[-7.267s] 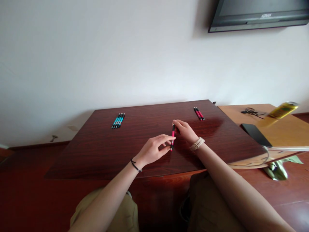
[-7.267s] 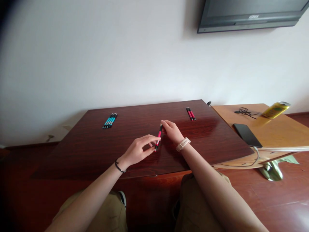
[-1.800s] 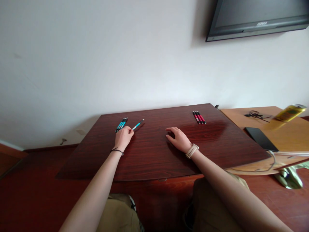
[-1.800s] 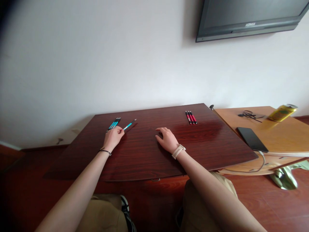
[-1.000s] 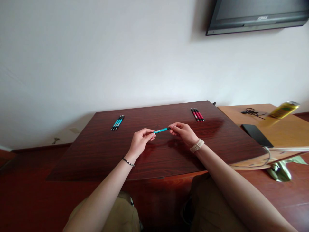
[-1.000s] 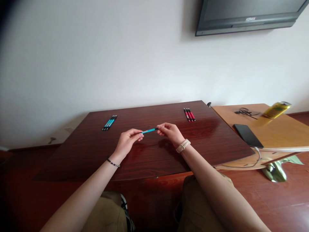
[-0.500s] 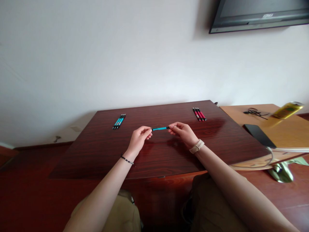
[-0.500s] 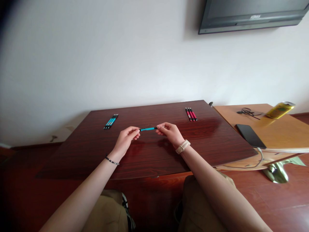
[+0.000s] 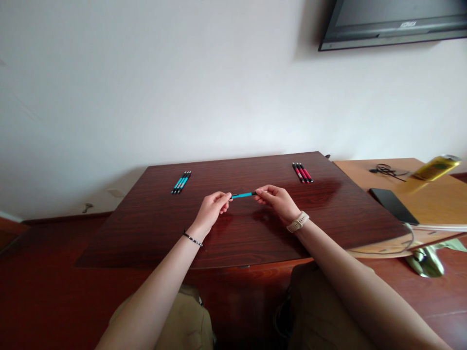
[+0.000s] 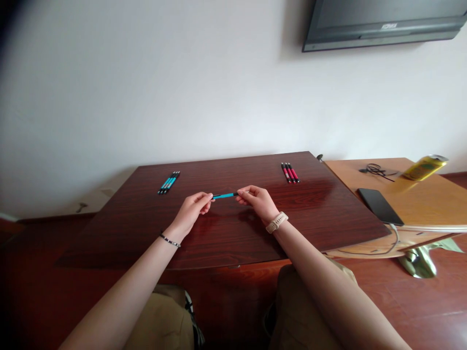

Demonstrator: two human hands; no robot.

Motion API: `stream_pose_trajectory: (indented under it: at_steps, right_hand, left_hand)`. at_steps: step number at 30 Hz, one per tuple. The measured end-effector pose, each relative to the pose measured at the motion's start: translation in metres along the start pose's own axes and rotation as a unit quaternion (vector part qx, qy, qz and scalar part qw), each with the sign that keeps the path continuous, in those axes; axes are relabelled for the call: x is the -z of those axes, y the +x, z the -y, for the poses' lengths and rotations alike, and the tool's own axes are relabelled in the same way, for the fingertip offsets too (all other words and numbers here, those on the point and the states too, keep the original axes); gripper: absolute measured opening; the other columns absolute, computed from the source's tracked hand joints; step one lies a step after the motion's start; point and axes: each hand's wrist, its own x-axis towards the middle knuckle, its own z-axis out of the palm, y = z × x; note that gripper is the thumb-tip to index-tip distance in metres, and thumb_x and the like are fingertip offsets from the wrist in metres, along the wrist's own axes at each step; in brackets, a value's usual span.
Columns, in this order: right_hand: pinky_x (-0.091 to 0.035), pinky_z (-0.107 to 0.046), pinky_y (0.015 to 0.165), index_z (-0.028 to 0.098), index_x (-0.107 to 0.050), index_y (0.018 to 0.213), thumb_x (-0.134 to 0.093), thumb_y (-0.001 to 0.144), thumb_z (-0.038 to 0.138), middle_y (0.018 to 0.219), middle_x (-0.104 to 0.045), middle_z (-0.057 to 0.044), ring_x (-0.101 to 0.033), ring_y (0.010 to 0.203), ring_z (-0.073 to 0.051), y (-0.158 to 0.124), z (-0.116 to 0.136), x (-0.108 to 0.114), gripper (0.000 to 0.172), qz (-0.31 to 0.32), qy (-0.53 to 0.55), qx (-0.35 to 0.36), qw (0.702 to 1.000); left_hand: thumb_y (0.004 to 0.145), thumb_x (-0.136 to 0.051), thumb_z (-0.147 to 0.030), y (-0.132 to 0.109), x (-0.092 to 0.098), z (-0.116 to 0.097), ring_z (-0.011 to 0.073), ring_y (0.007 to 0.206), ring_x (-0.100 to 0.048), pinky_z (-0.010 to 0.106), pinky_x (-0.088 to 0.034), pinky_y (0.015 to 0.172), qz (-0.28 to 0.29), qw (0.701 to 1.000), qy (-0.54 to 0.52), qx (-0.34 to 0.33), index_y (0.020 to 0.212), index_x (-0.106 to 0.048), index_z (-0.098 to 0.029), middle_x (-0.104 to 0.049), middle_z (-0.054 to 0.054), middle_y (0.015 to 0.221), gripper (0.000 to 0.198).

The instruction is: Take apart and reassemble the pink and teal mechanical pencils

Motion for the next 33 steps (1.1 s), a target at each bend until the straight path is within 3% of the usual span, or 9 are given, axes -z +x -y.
stream_pose_trajectory:
  at_steps: [4,10,13,17,20,23,26,29,33]
  right_hand:
    - [-0.057,-0.028,0.075,0.019,-0.078,0.094,-0.092,0.077,0.058,0.09,-0.08,-0.007,-0.069,0.077,-0.015,-0.0014,0.0026,-0.0018,0.045,0.0,-0.003,0.001,1.0]
    - [-0.056,-0.028,0.073,0.018,-0.078,0.093,-0.093,0.075,0.059,0.088,-0.08,-0.007,-0.068,0.076,-0.014,-0.0015,0.0044,-0.0005,0.048,-0.009,-0.004,-0.006,1.0]
    - [-0.055,-0.027,0.073,0.018,-0.078,0.093,-0.093,0.076,0.058,0.088,-0.079,-0.006,-0.067,0.075,-0.013,-0.0013,0.0038,-0.0007,0.046,-0.003,0.002,-0.003,1.0]
    - [-0.055,-0.026,0.074,0.018,-0.077,0.094,-0.093,0.076,0.057,0.089,-0.08,-0.006,-0.067,0.076,-0.013,-0.0019,0.004,-0.0028,0.045,0.005,0.007,-0.003,1.0]
    - [-0.056,-0.027,0.074,0.018,-0.077,0.094,-0.093,0.076,0.057,0.09,-0.08,-0.007,-0.067,0.076,-0.014,-0.0029,0.0045,-0.0039,0.045,0.009,0.004,-0.007,1.0]
    - [-0.056,-0.027,0.074,0.019,-0.077,0.094,-0.093,0.076,0.058,0.09,-0.08,-0.007,-0.067,0.076,-0.014,-0.0034,0.0045,-0.0035,0.046,0.004,0.0,-0.011,1.0]
    - [-0.056,-0.027,0.073,0.019,-0.077,0.093,-0.093,0.075,0.058,0.089,-0.08,-0.007,-0.068,0.076,-0.014,-0.0032,0.0045,-0.0026,0.046,0.0,-0.001,-0.011,1.0]
    - [-0.057,-0.028,0.074,0.02,-0.077,0.093,-0.093,0.075,0.06,0.089,-0.08,-0.007,-0.068,0.076,-0.014,-0.0027,0.005,-0.0023,0.046,0.0,-0.005,-0.011,1.0]
    - [-0.057,-0.029,0.073,0.02,-0.077,0.094,-0.092,0.075,0.061,0.088,-0.079,-0.006,-0.067,0.075,-0.015,-0.0023,0.0059,-0.0025,0.048,-0.004,-0.011,-0.005,1.0]
  left_hand:
    - [0.095,-0.068,-0.063,0.001,0.0007,0.0036,0.0095,0.048,-0.041,0.026,-0.028,0.05,-0.032,0.999,0.016,0.015,0.067,-0.062,-0.018,-0.046,-0.003,0.052,0.054]
    - [0.085,-0.082,-0.051,0.0013,0.0013,-0.0019,0.0145,0.069,-0.065,0.025,-0.044,0.06,0.018,1.0,-0.018,-0.01,0.104,-0.072,-0.019,-0.072,0.004,0.086,0.038]
    - [0.086,-0.081,-0.051,0.0008,-0.0006,-0.0028,0.0128,0.065,-0.059,0.025,-0.043,0.06,0.005,1.0,-0.009,-0.014,0.09,-0.071,-0.017,-0.066,0.002,0.075,0.035]
    - [0.095,-0.067,-0.064,0.0011,-0.0023,0.001,0.0099,0.049,-0.042,0.026,-0.029,0.05,-0.01,1.0,0.015,0.016,0.07,-0.062,-0.018,-0.047,-0.003,0.055,0.053]
    - [0.097,-0.061,-0.069,0.0008,-0.0028,0.002,0.0092,0.045,-0.04,0.026,-0.026,0.048,-0.016,0.999,0.025,0.033,0.063,-0.056,-0.018,-0.042,-0.003,0.052,0.061]
    - [0.094,-0.067,-0.066,0.0002,-0.0031,0.0,0.0111,0.05,-0.05,0.025,-0.032,0.048,0.009,0.999,-0.006,0.038,0.08,-0.068,-0.017,-0.057,0.0,0.063,0.051]
    - [0.086,-0.081,-0.051,0.0005,-0.0029,-0.0024,0.0132,0.062,-0.061,0.025,-0.04,0.054,0.03,0.999,-0.023,0.014,0.1,-0.073,-0.018,-0.068,0.003,0.08,0.038]
    - [0.083,-0.083,-0.046,0.001,-0.0029,-0.0032,0.012,0.06,-0.055,0.025,-0.04,0.056,0.022,1.0,-0.013,0.005,0.092,-0.073,-0.017,-0.062,0.0,0.07,0.031]
    - [0.088,-0.078,-0.054,0.0002,-0.0044,-0.0036,0.01,0.051,-0.044,0.027,-0.029,0.052,0.026,0.999,-0.018,0.022,0.081,-0.07,-0.017,-0.052,-0.002,0.058,0.039]
